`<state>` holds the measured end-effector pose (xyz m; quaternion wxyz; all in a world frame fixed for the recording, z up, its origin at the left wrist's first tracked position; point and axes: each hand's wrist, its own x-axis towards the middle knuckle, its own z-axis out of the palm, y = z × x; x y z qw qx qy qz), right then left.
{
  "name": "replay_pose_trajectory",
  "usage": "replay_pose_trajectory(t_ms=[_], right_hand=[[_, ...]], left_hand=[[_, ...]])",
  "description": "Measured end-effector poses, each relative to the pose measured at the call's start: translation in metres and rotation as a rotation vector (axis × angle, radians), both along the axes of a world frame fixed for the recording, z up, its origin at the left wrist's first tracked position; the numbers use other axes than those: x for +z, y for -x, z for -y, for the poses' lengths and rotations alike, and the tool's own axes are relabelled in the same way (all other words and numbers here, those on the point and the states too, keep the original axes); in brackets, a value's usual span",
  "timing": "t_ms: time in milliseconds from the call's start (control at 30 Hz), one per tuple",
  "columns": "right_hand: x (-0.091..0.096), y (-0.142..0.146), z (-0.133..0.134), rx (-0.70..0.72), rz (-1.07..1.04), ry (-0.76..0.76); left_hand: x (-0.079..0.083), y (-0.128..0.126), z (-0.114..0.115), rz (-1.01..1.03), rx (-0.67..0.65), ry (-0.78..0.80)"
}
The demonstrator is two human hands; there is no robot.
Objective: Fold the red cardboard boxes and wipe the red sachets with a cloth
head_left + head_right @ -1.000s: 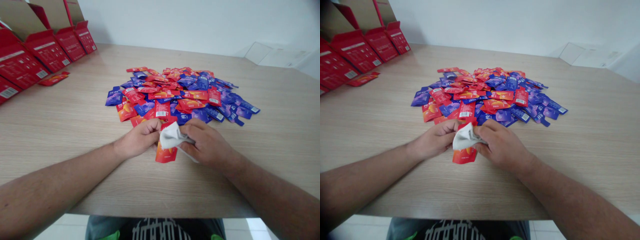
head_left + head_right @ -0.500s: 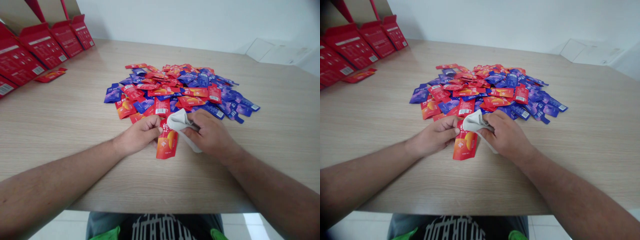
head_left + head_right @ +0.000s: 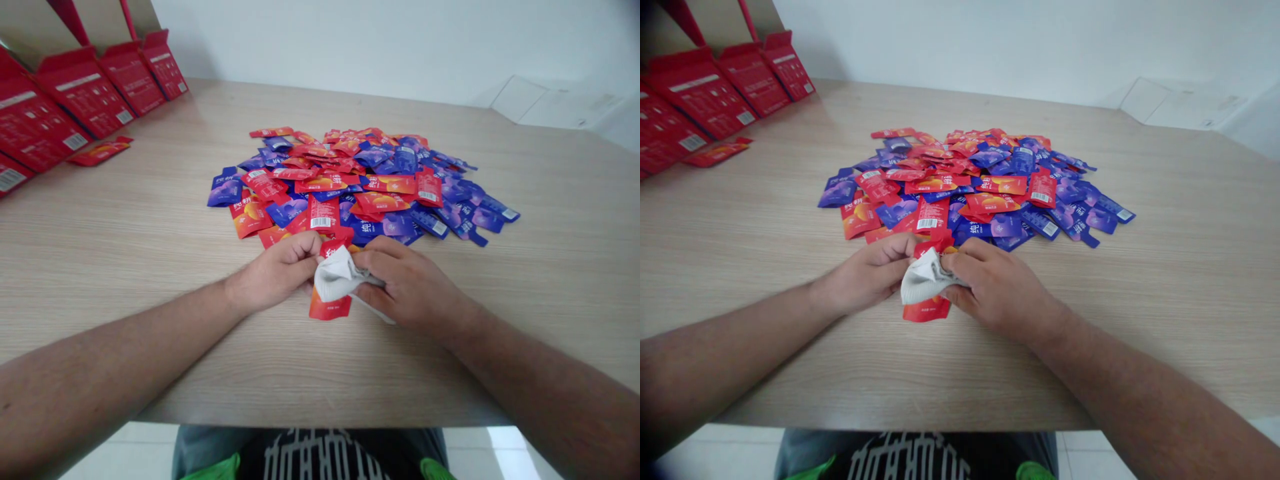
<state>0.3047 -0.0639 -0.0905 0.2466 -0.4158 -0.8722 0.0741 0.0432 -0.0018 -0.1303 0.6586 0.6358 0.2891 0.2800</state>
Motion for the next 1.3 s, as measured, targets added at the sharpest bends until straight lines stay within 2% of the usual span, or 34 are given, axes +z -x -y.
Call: replay_pose_trajectory(t_ms=[133,167,300,433,467,600,767,933,1067,1100,1233,1300], right_hand=[[0.000,-0.004,-0.004,-0.169,-0.025,-0.085],[0.000,-0.004,-0.004,-0.165,-0.029,-0.085],[0.000,-0.002,-0.002,-0.002,0.000,-0.012],[0.000,-0.002,-0.002,-0.138,-0.026,-0.078],[0.000,-0.001,-0.002,-0.136,-0.029,-0.079],[0.002,0.001,0.001,0.043,0.035,0.008],[0.002,0.000,0.000,-0.092,-0.017,-0.080],[0.003,0.007,0.008,0.111,0.110,0.013],[0.004,0.007,0.009,-0.036,0.040,-0.078],[0.004,0.007,0.010,-0.032,0.039,-0.077],[0.006,0.009,0.013,0.134,0.127,0.002],[0.006,0.009,0.013,0.103,0.121,-0.022]], left_hand=[[-0.002,0.000,-0.001,0.024,0.018,0.066],[-0.003,0.000,-0.001,0.024,0.013,0.066],[-0.003,0.001,-0.002,0.005,-0.014,0.015],[-0.001,0.001,-0.001,0.017,0.006,0.052],[-0.001,0.001,0.000,0.020,0.009,0.058],[-0.001,0.000,0.000,0.026,0.009,0.043],[-0.002,0.000,-0.001,0.035,0.027,0.064],[0.003,-0.002,0.003,0.047,0.050,0.088],[0.006,-0.004,0.008,0.079,0.090,0.182],[0.006,-0.004,0.009,0.088,0.101,0.202],[0.007,-0.006,0.011,0.140,0.126,0.233],[0.008,-0.007,0.011,0.173,0.125,0.258]])
